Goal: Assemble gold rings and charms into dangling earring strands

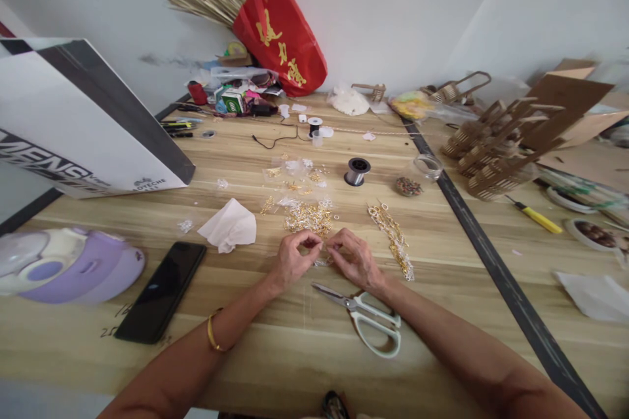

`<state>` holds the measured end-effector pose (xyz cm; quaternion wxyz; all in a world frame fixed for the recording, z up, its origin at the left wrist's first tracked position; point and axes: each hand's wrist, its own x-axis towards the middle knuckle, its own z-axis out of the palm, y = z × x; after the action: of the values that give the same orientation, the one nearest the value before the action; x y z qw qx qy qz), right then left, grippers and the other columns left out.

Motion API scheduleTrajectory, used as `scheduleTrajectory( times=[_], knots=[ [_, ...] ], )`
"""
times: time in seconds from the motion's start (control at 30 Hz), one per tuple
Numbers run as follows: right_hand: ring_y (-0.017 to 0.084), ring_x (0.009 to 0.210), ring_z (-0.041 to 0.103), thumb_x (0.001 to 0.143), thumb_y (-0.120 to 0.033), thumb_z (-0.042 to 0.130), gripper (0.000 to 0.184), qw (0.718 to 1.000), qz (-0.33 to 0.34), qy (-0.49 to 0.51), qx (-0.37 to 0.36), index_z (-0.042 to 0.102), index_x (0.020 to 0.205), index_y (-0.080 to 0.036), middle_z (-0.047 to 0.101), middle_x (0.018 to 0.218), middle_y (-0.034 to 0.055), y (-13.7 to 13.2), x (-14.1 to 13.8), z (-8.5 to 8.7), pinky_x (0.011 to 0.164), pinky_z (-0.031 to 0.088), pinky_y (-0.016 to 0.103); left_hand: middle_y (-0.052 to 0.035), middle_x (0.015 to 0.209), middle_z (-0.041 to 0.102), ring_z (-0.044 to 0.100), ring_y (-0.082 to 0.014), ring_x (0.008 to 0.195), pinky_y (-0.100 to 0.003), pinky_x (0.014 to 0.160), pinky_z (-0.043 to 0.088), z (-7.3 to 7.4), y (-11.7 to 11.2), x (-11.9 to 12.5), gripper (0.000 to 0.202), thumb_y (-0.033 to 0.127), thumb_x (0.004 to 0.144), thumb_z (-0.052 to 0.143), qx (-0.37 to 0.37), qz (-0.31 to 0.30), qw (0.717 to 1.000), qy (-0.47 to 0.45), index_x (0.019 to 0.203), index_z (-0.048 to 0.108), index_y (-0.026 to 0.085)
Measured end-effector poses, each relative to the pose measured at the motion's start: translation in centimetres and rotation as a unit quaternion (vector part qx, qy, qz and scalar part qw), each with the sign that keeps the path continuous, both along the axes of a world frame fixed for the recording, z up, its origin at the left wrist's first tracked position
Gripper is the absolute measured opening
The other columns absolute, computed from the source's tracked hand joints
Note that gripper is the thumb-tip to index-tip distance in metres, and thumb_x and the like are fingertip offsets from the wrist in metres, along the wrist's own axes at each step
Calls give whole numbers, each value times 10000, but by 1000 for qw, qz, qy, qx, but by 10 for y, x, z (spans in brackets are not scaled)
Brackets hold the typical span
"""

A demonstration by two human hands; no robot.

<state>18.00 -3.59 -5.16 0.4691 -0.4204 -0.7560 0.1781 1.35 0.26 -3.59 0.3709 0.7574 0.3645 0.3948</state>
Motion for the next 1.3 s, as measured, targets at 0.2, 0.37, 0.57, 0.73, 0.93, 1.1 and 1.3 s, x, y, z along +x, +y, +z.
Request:
scheduleTrajectory(
  times=[0.2,0.37,0.57,0.73,0.93,1.1,1.3],
  knots=[
    [159,687,524,853,-150,501,77,1000,-10,-2,-3,571,867,-181,562,737,41,0,0,0,616,447,290,-19,633,630,578,-121,609,-222,610,479,-2,0,0,66,132,742,579,22,1,1000,2,683,605,138],
    [157,673,511,850,-152,498,70,1000,-12,6,1,559,866,-183,540,724,32,0,0,-1,607,438,288,-29,655,646,592,-130,629,-233,622,485,-3,-1,0,69,142,751,579,31,3,1000,2,688,609,144],
    [160,666,509,846,-161,497,59,1000,-12,7,4,549,848,-188,535,716,30,-1,0,0,605,436,289,-31,655,647,592,-130,622,-234,612,484,-7,-1,0,77,144,755,570,58,9,998,-2,690,611,147],
    [160,669,507,839,-153,503,53,1000,-16,4,8,544,835,-186,527,709,27,-1,-1,0,604,429,288,-30,653,635,587,-128,619,-231,613,477,-6,-1,-1,82,144,764,564,64,9,998,11,695,607,146],
    [157,660,509,840,-156,502,55,1000,-14,3,6,545,838,-190,533,708,26,-1,-1,-1,595,430,283,-32,661,639,588,-136,631,-241,621,475,-4,-2,-1,83,147,768,559,68,9,997,19,702,611,150],
    [156,650,503,839,-168,502,44,1000,-19,-3,8,535,819,-189,524,694,22,-1,-1,-1,586,429,280,-32,654,632,584,-132,624,-236,618,472,-5,-3,-1,105,149,777,553,76,1,997,15,683,601,152],
    [157,649,502,841,-159,504,50,1000,-15,-4,9,537,831,-194,527,698,25,-1,-1,-1,579,432,282,-29,658,641,587,-134,623,-240,624,474,-7,-3,-1,107,127,769,556,74,-1,997,18,679,605,156]
  ],
)
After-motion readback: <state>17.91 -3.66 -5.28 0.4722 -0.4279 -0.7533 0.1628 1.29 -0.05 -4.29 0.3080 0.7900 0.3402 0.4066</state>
